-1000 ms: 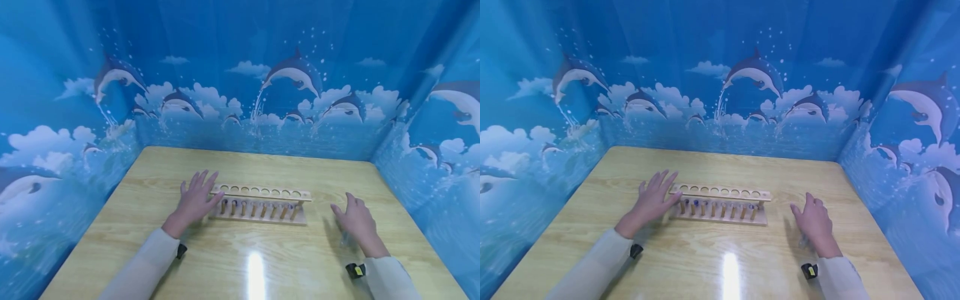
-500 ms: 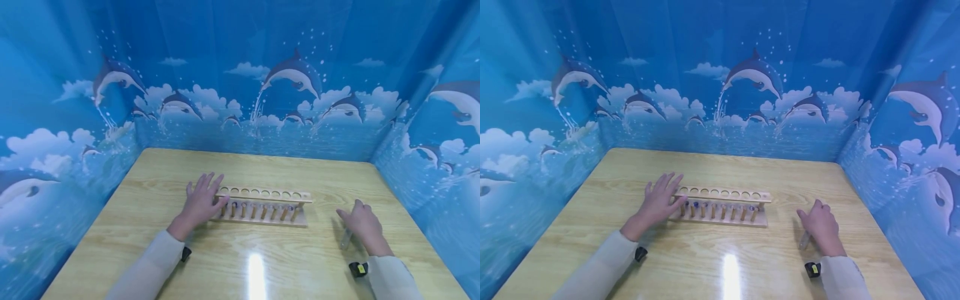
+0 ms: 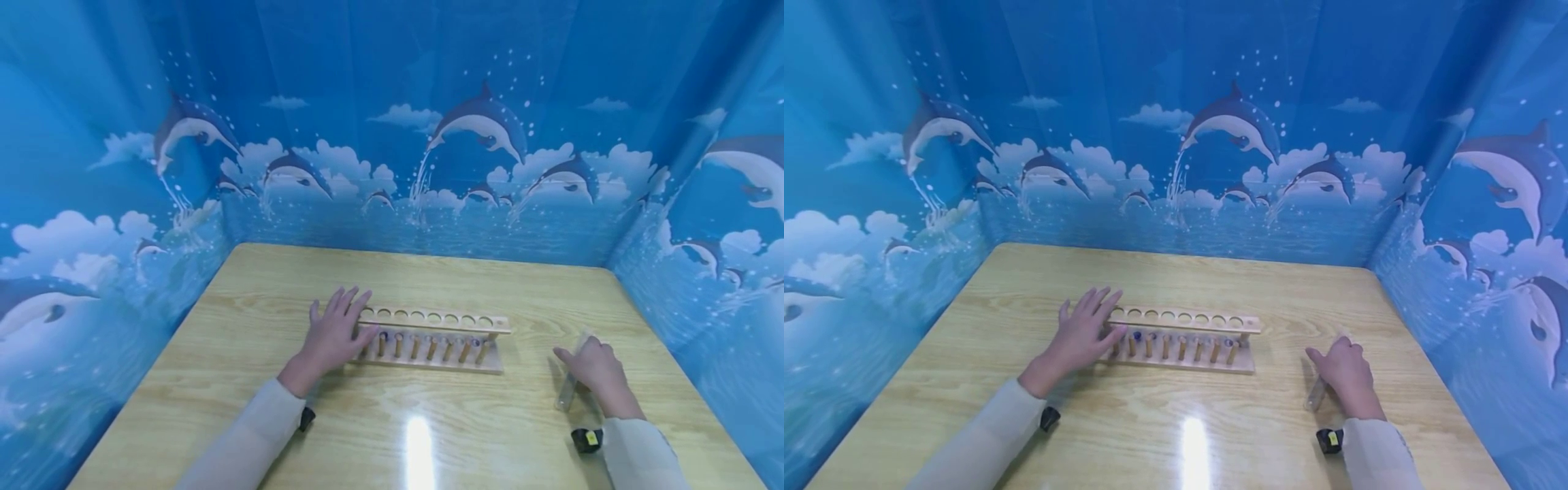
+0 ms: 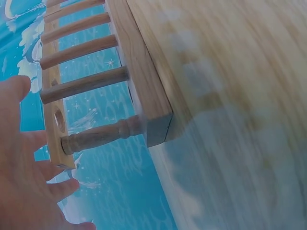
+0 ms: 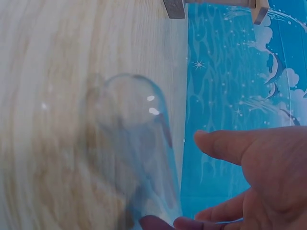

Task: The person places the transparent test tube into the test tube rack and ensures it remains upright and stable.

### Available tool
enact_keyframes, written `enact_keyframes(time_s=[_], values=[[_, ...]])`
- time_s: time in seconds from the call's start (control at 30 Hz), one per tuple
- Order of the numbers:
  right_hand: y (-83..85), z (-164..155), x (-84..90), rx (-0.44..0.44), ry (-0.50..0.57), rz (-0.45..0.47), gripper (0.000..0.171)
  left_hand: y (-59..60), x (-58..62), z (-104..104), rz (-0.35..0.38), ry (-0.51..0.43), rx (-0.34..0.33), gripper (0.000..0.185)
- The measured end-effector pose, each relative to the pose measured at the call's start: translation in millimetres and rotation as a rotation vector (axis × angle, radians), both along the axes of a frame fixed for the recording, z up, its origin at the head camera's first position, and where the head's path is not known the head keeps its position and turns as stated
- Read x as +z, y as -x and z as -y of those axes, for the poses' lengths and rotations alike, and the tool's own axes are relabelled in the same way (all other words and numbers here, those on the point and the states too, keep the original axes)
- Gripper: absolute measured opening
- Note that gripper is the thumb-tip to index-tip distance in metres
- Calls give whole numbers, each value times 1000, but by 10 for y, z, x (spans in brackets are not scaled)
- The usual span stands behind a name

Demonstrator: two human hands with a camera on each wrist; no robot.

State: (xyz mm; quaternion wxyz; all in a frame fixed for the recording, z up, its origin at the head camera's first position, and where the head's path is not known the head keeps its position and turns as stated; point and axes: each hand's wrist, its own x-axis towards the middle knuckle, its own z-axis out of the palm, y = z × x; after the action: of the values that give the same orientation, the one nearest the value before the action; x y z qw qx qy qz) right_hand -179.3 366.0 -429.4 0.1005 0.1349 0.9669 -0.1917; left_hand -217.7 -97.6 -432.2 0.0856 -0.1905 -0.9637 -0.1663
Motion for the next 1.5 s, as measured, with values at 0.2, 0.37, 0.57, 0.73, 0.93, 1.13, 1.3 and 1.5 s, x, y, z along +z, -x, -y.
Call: enact_keyframes(time_s=[0.2,0.37,0.57,0.73,0.93,1.13,1.3,1.5], values=[[17,-2,-37,-28,36,-5,84,10,-53,-11,17,6,-11,70],[31,18,-67,-64,55,-1,60,14,-80,-39,29,-3,-26,70],[20,33,-108,-109,110,0,46,7,-102,-55,44,-8,-23,69],[2,21,-150,-136,164,4,38,4,-112,-64,51,16,-14,68],[9,0,-199,-171,178,-16,36,0,-122,-94,44,40,-13,69],[25,-27,-222,-163,190,-11,40,-6,-137,-117,26,78,-16,72],[32,-58,-239,-150,198,-18,43,-5,-167,-120,8,82,-8,73],[40,-88,-242,-170,242,3,47,-5,-152,-129,32,47,-5,75]])
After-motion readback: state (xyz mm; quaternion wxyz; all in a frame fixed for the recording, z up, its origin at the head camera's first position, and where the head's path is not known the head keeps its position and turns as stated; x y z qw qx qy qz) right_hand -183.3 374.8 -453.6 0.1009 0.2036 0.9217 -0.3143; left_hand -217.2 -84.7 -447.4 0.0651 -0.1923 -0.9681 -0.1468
